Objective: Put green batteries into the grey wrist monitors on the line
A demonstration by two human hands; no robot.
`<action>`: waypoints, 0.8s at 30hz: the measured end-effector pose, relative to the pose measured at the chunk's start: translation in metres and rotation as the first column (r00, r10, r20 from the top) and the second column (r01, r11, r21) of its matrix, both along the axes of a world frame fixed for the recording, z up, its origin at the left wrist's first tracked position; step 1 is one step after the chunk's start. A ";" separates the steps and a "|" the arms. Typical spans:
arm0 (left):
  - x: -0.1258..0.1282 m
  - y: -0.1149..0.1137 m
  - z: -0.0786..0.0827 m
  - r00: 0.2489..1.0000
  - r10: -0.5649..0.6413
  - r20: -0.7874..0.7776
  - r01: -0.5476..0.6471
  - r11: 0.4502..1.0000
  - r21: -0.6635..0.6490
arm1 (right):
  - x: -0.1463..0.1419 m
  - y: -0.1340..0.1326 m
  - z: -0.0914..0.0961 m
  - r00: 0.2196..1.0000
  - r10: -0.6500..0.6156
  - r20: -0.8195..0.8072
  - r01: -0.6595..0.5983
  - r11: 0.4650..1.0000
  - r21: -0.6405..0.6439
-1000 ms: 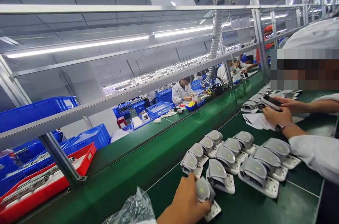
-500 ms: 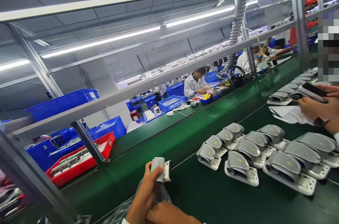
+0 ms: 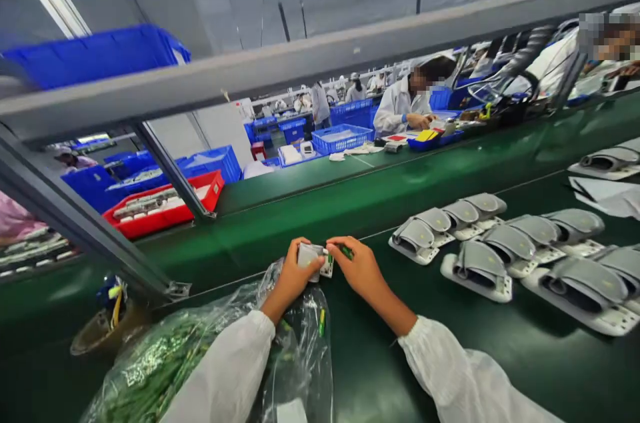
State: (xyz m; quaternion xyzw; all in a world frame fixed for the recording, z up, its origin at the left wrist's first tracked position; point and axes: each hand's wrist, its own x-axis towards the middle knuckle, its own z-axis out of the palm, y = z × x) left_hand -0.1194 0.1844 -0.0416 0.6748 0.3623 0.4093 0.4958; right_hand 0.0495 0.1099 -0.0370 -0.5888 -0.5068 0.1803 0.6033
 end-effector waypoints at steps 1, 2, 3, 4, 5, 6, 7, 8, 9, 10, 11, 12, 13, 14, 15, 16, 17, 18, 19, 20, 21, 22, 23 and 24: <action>0.000 0.001 -0.001 1.000 0.008 -0.005 -0.008 1.000 0.001 | 0.001 -0.001 -0.002 0.999 -0.010 0.033 0.011 1.000 -0.027; 0.000 0.001 -0.002 1.000 0.016 -0.006 -0.016 1.000 0.003 | 0.001 -0.003 -0.003 0.997 -0.007 0.083 0.011 0.999 -0.046; 0.000 0.002 -0.003 1.000 0.021 -0.006 -0.021 1.000 0.008 | 0.001 -0.004 -0.004 0.989 0.003 0.147 0.005 0.999 -0.053; -0.001 0.002 -0.003 1.000 0.024 -0.008 -0.024 1.000 0.014 | 0.001 -0.006 -0.004 0.976 0.013 0.216 -0.003 0.999 -0.046; -0.001 0.001 -0.004 1.000 0.021 -0.014 -0.021 1.000 0.020 | 0.000 -0.006 -0.005 0.960 0.017 0.280 -0.011 1.000 -0.025; -0.001 0.001 -0.003 1.000 0.014 -0.025 -0.014 1.000 0.026 | 0.000 -0.007 -0.007 0.943 0.015 0.332 -0.017 1.000 0.005; -0.001 0.000 -0.003 0.999 0.005 -0.039 -0.004 1.000 0.031 | -0.001 -0.007 -0.009 0.929 0.006 0.370 -0.021 0.999 0.038; -0.001 -0.001 -0.002 0.999 -0.001 -0.051 0.003 0.999 0.035 | -0.002 -0.006 -0.011 0.919 -0.009 0.395 -0.020 0.997 0.069; 0.000 -0.002 -0.002 0.998 -0.006 -0.061 0.009 0.999 0.039 | -0.003 -0.006 -0.013 0.910 -0.026 0.413 -0.015 0.995 0.094; 0.000 -0.002 -0.001 0.998 -0.009 -0.069 0.012 0.999 0.044 | -0.003 -0.005 -0.015 0.902 -0.041 0.429 -0.007 0.994 0.110; 0.000 -0.003 -0.001 0.997 -0.010 -0.077 0.014 0.999 0.050 | -0.003 -0.005 -0.017 0.893 -0.052 0.447 -0.001 0.993 0.118; 0.001 -0.003 0.000 0.997 -0.009 -0.083 0.014 0.998 0.058 | -0.003 -0.004 -0.018 0.883 -0.059 0.466 0.002 0.993 0.121; 0.001 -0.004 0.001 0.996 -0.008 -0.089 0.014 0.998 0.067 | -0.003 -0.005 -0.019 0.872 -0.059 0.485 0.000 0.993 0.121; 0.001 -0.004 0.001 0.996 -0.006 -0.094 0.013 0.997 0.077 | -0.003 -0.005 -0.018 0.862 -0.055 0.503 -0.005 0.993 0.117; 0.002 -0.004 0.002 0.995 -0.002 -0.099 0.010 0.996 0.086 | -0.003 -0.006 -0.018 0.854 -0.049 0.518 -0.010 0.994 0.110; 0.002 -0.005 0.003 0.995 0.008 -0.100 0.002 0.996 0.094 | -0.003 -0.007 -0.017 0.845 -0.038 0.533 -0.015 0.995 0.095; 0.002 -0.005 0.004 0.995 0.021 -0.100 -0.011 0.995 0.100 | -0.003 -0.008 -0.016 0.836 -0.026 0.549 -0.016 0.997 0.071; 0.003 -0.005 0.004 0.995 0.034 -0.097 -0.024 0.994 0.103 | -0.003 -0.009 -0.015 0.826 -0.015 0.564 -0.011 0.999 0.043; 0.003 -0.005 0.004 0.995 0.046 -0.094 -0.036 0.994 0.104 | -0.004 -0.009 -0.015 0.816 -0.008 0.578 -0.002 1.000 0.017; 0.003 -0.004 0.004 0.995 0.055 -0.089 -0.046 0.993 0.104 | -0.004 -0.010 -0.015 0.809 -0.004 0.588 0.008 1.000 -0.004; 0.003 -0.004 0.003 0.995 0.059 -0.082 -0.050 0.993 0.104 | -0.004 -0.009 -0.015 0.808 -0.004 0.589 0.016 1.000 -0.016; 0.003 -0.003 0.003 0.995 0.057 -0.076 -0.049 0.993 0.106 | -0.005 -0.009 -0.015 0.817 -0.007 0.577 0.020 1.000 -0.017; 0.003 -0.002 0.002 0.996 0.053 -0.070 -0.045 0.993 0.109 | -0.005 -0.008 -0.015 0.832 -0.012 0.554 0.020 1.000 -0.010; 0.003 -0.002 0.001 0.997 0.049 -0.064 -0.042 0.993 0.112 | -0.005 -0.006 -0.015 0.851 -0.011 0.525 0.014 1.000 -0.001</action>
